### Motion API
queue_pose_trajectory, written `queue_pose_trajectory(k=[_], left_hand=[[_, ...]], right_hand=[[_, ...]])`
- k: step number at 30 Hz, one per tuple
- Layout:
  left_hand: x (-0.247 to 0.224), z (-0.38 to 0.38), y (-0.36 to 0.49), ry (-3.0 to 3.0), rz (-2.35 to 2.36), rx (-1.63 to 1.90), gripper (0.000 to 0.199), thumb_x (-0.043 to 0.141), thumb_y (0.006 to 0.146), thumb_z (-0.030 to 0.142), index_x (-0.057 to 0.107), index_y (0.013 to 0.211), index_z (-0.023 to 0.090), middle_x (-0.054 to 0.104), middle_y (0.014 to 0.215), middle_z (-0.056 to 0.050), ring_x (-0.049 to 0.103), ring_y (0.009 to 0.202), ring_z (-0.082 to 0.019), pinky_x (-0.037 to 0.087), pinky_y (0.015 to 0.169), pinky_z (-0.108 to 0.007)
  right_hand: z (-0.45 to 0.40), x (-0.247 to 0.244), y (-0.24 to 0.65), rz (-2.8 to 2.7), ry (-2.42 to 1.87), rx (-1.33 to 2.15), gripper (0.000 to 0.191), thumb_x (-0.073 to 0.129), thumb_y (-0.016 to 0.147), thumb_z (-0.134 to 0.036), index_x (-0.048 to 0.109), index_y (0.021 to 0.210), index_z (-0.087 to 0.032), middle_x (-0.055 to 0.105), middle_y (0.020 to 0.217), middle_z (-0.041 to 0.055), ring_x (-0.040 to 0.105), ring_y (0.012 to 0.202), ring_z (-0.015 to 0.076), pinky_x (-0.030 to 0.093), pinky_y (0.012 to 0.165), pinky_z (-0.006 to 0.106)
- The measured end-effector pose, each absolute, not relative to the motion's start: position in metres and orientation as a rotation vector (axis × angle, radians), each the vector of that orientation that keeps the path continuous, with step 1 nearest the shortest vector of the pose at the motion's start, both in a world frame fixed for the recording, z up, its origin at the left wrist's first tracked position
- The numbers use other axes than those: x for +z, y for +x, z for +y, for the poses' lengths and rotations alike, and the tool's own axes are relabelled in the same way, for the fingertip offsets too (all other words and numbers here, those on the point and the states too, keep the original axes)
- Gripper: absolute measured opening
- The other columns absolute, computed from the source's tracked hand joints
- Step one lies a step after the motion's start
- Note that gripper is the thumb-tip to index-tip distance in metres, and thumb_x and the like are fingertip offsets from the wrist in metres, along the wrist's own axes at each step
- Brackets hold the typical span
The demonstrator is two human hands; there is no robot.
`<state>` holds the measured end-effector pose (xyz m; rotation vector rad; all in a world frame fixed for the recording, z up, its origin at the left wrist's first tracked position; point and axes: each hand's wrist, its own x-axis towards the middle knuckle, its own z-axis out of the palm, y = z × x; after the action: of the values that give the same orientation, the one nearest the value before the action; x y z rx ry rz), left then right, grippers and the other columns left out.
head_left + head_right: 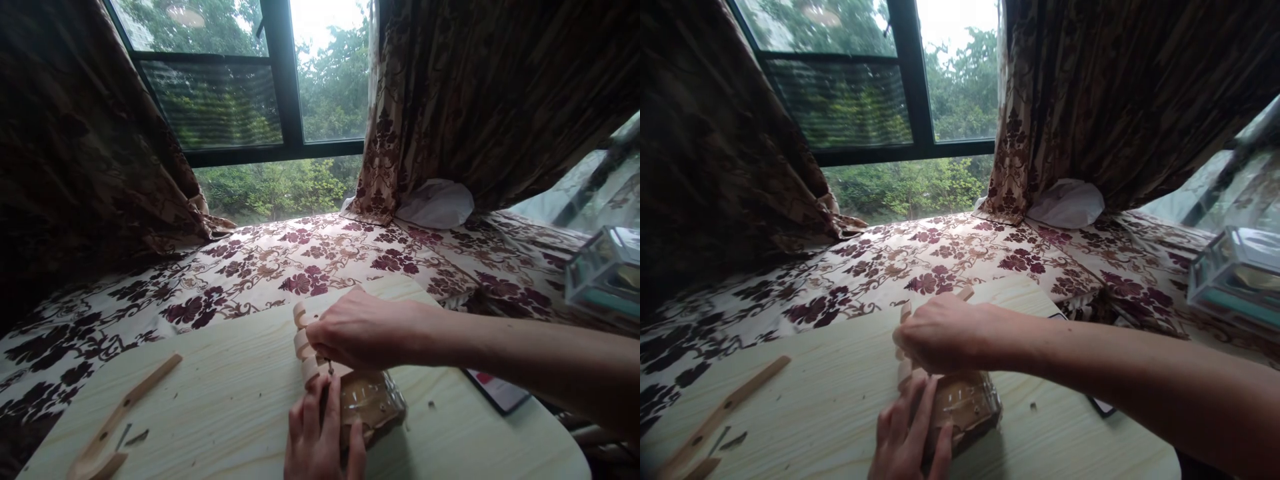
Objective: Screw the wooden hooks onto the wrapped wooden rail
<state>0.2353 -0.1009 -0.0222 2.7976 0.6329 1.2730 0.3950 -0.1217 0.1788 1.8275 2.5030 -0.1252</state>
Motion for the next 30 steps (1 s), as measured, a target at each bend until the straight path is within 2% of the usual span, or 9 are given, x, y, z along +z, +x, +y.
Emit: queue_pose_trajectory(k=[5,8,11,13,18,23,26,30], left_hand=[[-0.023,-0.102,0.235,2.815,0.673,1.245,0.06,0.051,0.086,0.023,0.03,0.142,0.019,0.05,0.131,-0.013,0.05,0.114,-0.027,0.042,0.092,-0.04],[-0.023,-0.103,0.235,2.804,0.675,1.261,0.06,0.05,0.086,0.023,0.029,0.142,0.02,0.05,0.131,-0.012,0.05,0.115,-0.027,0.042,0.092,-0.04],[-0.023,-0.103,0.236,2.783,0.668,1.28,0.06,0.05,0.085,0.023,0.031,0.142,0.02,0.05,0.131,-0.012,0.049,0.116,-0.027,0.043,0.092,-0.04],[-0.024,-0.103,0.236,2.776,0.674,1.275,0.06,0.051,0.085,0.023,0.032,0.141,0.02,0.05,0.131,-0.012,0.049,0.115,-0.028,0.042,0.092,-0.04],[-0.024,-0.102,0.235,2.778,0.673,1.244,0.06,0.053,0.084,0.023,0.033,0.141,0.02,0.05,0.13,-0.012,0.049,0.113,-0.028,0.042,0.091,-0.04],[-0.023,-0.101,0.235,2.778,0.656,1.28,0.061,0.055,0.083,0.021,0.034,0.14,0.019,0.05,0.13,-0.012,0.049,0.111,-0.027,0.042,0.09,-0.038],[-0.021,-0.102,0.235,2.782,0.656,1.286,0.063,0.055,0.082,0.02,0.033,0.141,0.02,0.05,0.13,-0.011,0.049,0.111,-0.028,0.041,0.09,-0.038],[-0.021,-0.102,0.235,2.788,0.648,1.259,0.063,0.054,0.083,0.02,0.031,0.142,0.019,0.049,0.131,-0.011,0.049,0.112,-0.028,0.04,0.092,-0.039]], right_hand=[[-0.117,0.174,0.39,2.38,1.97,-0.062,0.02,0.046,0.088,-0.023,0.06,0.079,-0.013,0.059,0.063,0.0036,0.027,0.044,0.0093,0.018,0.044,0.028],[-0.116,0.181,0.39,2.397,1.908,-0.097,0.015,0.052,0.083,-0.025,0.061,0.078,-0.014,0.06,0.066,0.0028,0.031,0.046,0.0094,0.018,0.044,0.028],[-0.118,0.186,0.391,2.438,1.805,-0.155,0.006,0.056,0.077,-0.017,0.06,0.073,-0.016,0.06,0.066,0.0002,0.033,0.047,0.0088,0.019,0.045,0.027],[-0.119,0.184,0.392,2.434,1.792,-0.163,0.007,0.055,0.077,-0.014,0.059,0.071,-0.016,0.059,0.064,-0.0001,0.032,0.046,0.0087,0.019,0.045,0.027],[-0.118,0.171,0.393,2.367,1.907,-0.092,0.013,0.049,0.083,-0.018,0.061,0.08,-0.013,0.061,0.066,0.0024,0.03,0.045,0.0094,0.019,0.045,0.029],[-0.117,0.177,0.392,2.364,1.903,-0.086,0.011,0.053,0.08,-0.022,0.059,0.076,-0.014,0.061,0.066,0.0032,0.031,0.045,0.0096,0.019,0.044,0.028],[-0.119,0.187,0.392,2.441,1.785,-0.148,0.004,0.055,0.077,-0.016,0.059,0.078,-0.016,0.061,0.068,0.0003,0.034,0.047,0.0091,0.019,0.043,0.027],[-0.121,0.189,0.392,2.443,1.757,-0.196,0.006,0.054,0.075,-0.01,0.058,0.074,-0.015,0.06,0.066,0.0004,0.034,0.047,0.0086,0.02,0.043,0.026]])
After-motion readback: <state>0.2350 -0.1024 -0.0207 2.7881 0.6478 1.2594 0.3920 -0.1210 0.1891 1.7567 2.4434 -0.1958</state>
